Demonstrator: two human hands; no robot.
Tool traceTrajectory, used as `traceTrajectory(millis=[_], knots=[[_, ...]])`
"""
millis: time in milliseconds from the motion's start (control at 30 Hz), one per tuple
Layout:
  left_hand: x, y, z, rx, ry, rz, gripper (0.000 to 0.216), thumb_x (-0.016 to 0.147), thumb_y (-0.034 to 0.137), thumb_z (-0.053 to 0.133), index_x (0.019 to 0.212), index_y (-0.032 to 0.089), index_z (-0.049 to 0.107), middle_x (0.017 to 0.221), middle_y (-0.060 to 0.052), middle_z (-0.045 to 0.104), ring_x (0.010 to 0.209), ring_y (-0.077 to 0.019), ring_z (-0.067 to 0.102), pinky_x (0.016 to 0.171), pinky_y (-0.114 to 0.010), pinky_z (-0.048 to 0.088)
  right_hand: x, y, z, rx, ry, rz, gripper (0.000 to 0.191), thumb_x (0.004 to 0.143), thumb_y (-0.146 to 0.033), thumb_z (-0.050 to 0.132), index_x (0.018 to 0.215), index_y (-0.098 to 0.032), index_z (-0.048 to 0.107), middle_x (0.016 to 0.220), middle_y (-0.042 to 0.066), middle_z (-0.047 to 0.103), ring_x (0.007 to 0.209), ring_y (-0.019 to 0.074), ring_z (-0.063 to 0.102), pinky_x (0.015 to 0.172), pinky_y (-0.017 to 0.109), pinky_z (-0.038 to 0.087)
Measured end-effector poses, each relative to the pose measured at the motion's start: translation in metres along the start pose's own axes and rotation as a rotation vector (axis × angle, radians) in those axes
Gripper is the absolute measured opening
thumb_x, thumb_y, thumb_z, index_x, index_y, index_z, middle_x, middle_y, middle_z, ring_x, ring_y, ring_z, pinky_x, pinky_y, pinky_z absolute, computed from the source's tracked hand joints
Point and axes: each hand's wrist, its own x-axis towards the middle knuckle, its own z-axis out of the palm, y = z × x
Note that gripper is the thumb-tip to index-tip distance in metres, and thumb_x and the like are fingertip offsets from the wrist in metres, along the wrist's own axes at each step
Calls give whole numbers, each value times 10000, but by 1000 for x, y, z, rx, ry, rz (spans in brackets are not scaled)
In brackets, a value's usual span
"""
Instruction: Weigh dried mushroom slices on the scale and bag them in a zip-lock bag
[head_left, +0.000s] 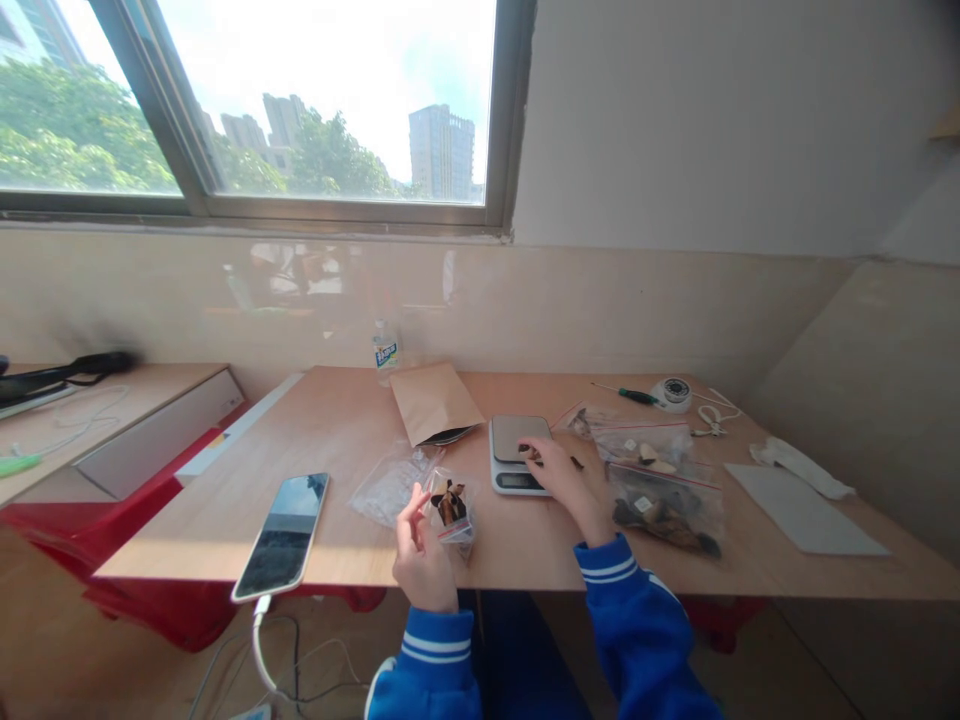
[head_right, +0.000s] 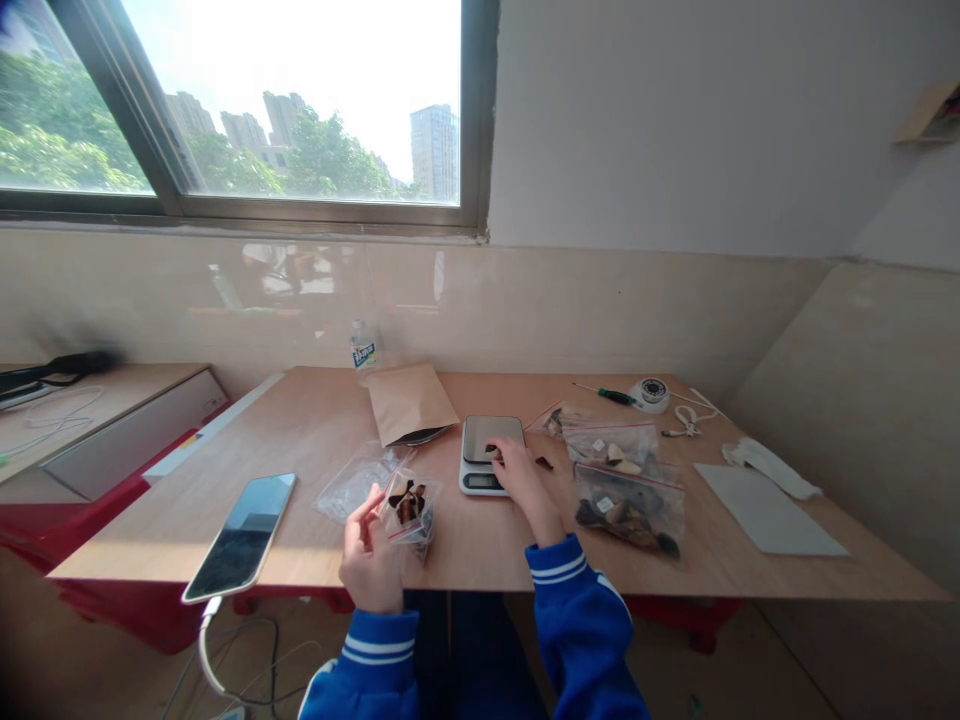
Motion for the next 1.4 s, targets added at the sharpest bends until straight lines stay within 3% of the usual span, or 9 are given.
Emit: traceTrajectory(millis=[233, 433, 567, 667, 867, 1033, 1200, 1300, 1400], knots=[[-3, 6, -1, 17, 13, 10, 237, 870, 308, 445, 985, 245, 643, 1195, -38, 631, 1115, -194, 575, 925, -299, 451, -10, -72, -18, 425, -272, -193, 460, 785, -289, 599, 1241, -274, 541, 1056, 24, 646, 942, 161, 594, 848, 311, 474], [0, -1, -1, -73, 0, 32, 234, 880, 305, 430, 975, 228, 631, 1210, -64, 620, 1140, -198, 560, 942, -322, 449, -32, -60, -3, 424, -120, 68, 361, 860, -399, 489, 1146, -208, 599, 1095, 73, 633, 937, 188, 602, 852, 345, 470], [-1, -4, 1, -153, -11, 24, 236, 876, 345, 446, 960, 214, 624, 1218, -76, 612, 1166, -207, 538, 966, -341, 437, -63, -56, 27, 588, -176, 257, 581, 815, -468, 555, 1315, -195, 440, 1203, 116, 585, 1001, 213, 603, 903, 383, 460], [-2, -3, 1, -176, -30, 10, 260, 868, 361, 462, 1000, 205, 624, 1203, -79, 618, 1139, -208, 554, 969, -346, 435, -78, -65, 49, 758, -216, 245, 818, 742, -411, 668, 1421, -226, 250, 1296, 115, 532, 1122, 222, 556, 965, 395, 432], [-3, -3, -2, -221, -185, 122, 360, 894, 399, 405, 1107, 178, 593, 1175, -95, 619, 1122, -212, 554, 991, -369, 418, -77, -79, 64, 869, -28, 194, 715, 791, -340, 618, 1413, -226, 285, 1227, 100, 603, 1128, 226, 569, 971, 411, 437], [-2, 1, -7, -352, -264, 171, 343, 890, 393, 428, 1119, 186, 578, 1239, -96, 577, 1150, -222, 534, 965, -375, 441, -77, -70, 49, 921, 91, 203, 547, 813, -418, 591, 1294, -181, 484, 1180, 116, 635, 1108, 245, 585, 979, 420, 434], [15, -1, -10, -258, -276, 104, 459, 831, 457, 514, 1207, 194, 536, 1282, -90, 544, 1189, -227, 492, 1022, -374, 366, -83, -64, 26, 1027, 149, 211, 528, 781, -489, 615, 1207, -180, 576, 1067, 105, 690, 1001, 255, 642, 897, 399, 494], [23, -3, -6, -249, -486, -7, 513, 774, 573, 525, 1055, 155, 623, 1119, -93, 636, 1091, -244, 552, 963, -365, 410, -87, -62, 18, 1077, 241, 236, 529, 761, -504, 633, 1179, -181, 597, 1003, 94, 711, 943, 251, 660, 862, 388, 507], [19, 3, 0, -262, -532, -16, 505, 739, 620, 533, 896, 156, 653, 936, -61, 675, 970, -221, 591, 888, -324, 447, -89, -58, 20, 1142, 375, 267, 482, 761, -518, 625, 1089, -165, 641, 965, 93, 718, 945, 248, 655, 851, 375, 505]])
